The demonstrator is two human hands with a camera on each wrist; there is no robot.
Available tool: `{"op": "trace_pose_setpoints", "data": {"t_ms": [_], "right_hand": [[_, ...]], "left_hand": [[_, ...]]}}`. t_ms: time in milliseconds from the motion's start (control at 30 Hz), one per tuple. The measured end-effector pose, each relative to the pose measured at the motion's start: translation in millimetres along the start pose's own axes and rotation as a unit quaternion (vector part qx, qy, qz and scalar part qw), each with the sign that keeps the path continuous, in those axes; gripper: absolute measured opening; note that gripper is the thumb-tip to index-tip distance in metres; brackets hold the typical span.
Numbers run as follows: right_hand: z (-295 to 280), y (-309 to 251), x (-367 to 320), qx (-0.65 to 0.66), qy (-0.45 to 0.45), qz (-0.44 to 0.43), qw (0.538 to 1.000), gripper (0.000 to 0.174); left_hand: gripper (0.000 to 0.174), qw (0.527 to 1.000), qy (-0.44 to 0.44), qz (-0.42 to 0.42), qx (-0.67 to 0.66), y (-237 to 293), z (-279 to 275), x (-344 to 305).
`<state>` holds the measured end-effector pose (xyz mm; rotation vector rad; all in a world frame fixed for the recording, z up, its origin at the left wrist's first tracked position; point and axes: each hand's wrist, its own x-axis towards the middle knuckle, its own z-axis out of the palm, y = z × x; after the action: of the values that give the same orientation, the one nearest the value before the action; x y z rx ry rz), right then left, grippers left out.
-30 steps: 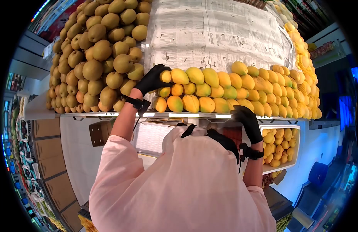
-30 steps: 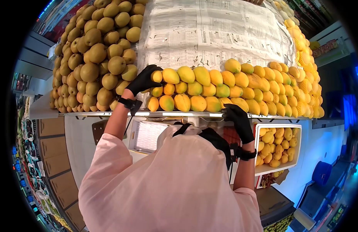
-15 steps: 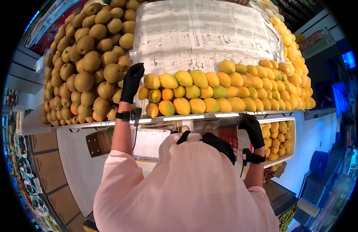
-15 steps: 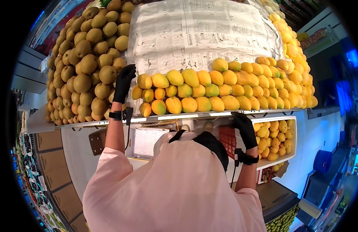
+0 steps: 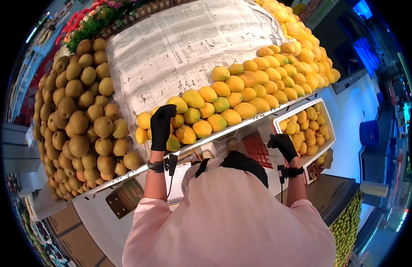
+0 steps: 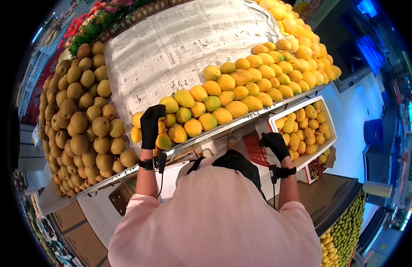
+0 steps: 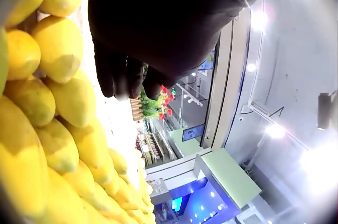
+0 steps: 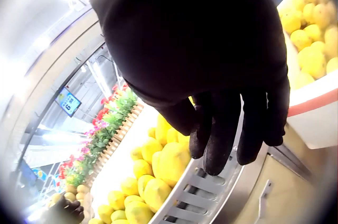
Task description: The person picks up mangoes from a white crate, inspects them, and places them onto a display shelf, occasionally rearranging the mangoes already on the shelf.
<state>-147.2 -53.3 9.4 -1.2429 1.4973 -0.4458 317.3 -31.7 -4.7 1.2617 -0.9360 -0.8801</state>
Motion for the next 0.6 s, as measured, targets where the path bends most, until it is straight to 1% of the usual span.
{"op": "trace_pose_setpoints", "data": {"t_ms": [33, 100, 133, 167, 200, 267, 300, 333, 367, 400, 500, 533, 600], "right_hand": [[-4.4, 11.2, -1.3, 0.004, -0.002, -0.007, 1.000, 0.023], [-13.6, 34.7, -2.7, 0.013, -0.004, -0.024, 1.000, 0.021], [-15.5, 42.1, -4.4, 0.035, 0.018, 0.023, 0.999, 0.018], [-18.7, 60.0, -1.6, 0.005, 0.021, -0.024, 0.999, 0.018], [-23.1, 81.8, 2.0, -0.028, 0.026, -0.068, 0.997, 0.019], [-27.6, 77.5, -14.7, 0.094, 0.035, 0.006, 0.995, 0.023], [-30.0, 88.8, -16.6, -0.005, 0.045, -0.045, 0.998, 0.024], [-32.5, 95.1, -18.5, 0.109, 0.049, 0.008, 0.993, 0.025], [-35.6, 102.1, -19.6, 0.223, 0.051, 0.057, 0.972, 0.025], [-38.7, 113.0, -20.0, 0.239, 0.046, 0.038, 0.969, 0.026], [-51.5, 150.8, -18.5, 0.241, 0.045, 0.037, 0.969, 0.024], [-53.6, 148.1, -24.5, 0.199, 0.077, 0.065, 0.975, 0.024], [-59.7, 145.3, -36.7, 0.195, 0.107, 0.076, 0.972, 0.022]], "left_hand": [[0.018, 1.000, -0.009, -0.009, 0.001, 9.0, 9.6, -3.2], [0.021, 0.999, -0.043, 0.010, 0.024, 4.9, 21.5, -3.3], [0.023, 0.997, -0.061, 0.019, 0.034, 3.3, 27.9, -2.5], [0.027, 0.997, -0.065, -0.019, 0.026, 4.3, 36.0, -2.2], [0.029, 0.997, -0.072, -0.023, 0.026, 4.8, 43.0, -3.2], [0.033, 0.996, -0.079, -0.034, 0.036, 6.9, 61.8, -5.2], [0.035, 0.993, -0.103, 0.014, 0.056, 9.8, 70.9, -5.0], [0.036, 0.993, -0.116, 0.021, 0.030, 14.3, 81.5, -6.3], [0.037, 0.992, -0.126, 0.028, 0.005, 16.8, 91.4, -7.0], [0.038, 0.987, -0.150, 0.063, 0.011, 2.8, 94.2, -2.6], [0.038, 0.990, -0.140, -0.016, -0.017, 10.2, 123.1, -6.4], [0.034, 0.988, -0.154, 0.001, -0.006, 1.3, 127.0, -5.1], [0.030, 0.983, -0.179, 0.011, -0.026, 3.1, 145.1, -4.9]]}}
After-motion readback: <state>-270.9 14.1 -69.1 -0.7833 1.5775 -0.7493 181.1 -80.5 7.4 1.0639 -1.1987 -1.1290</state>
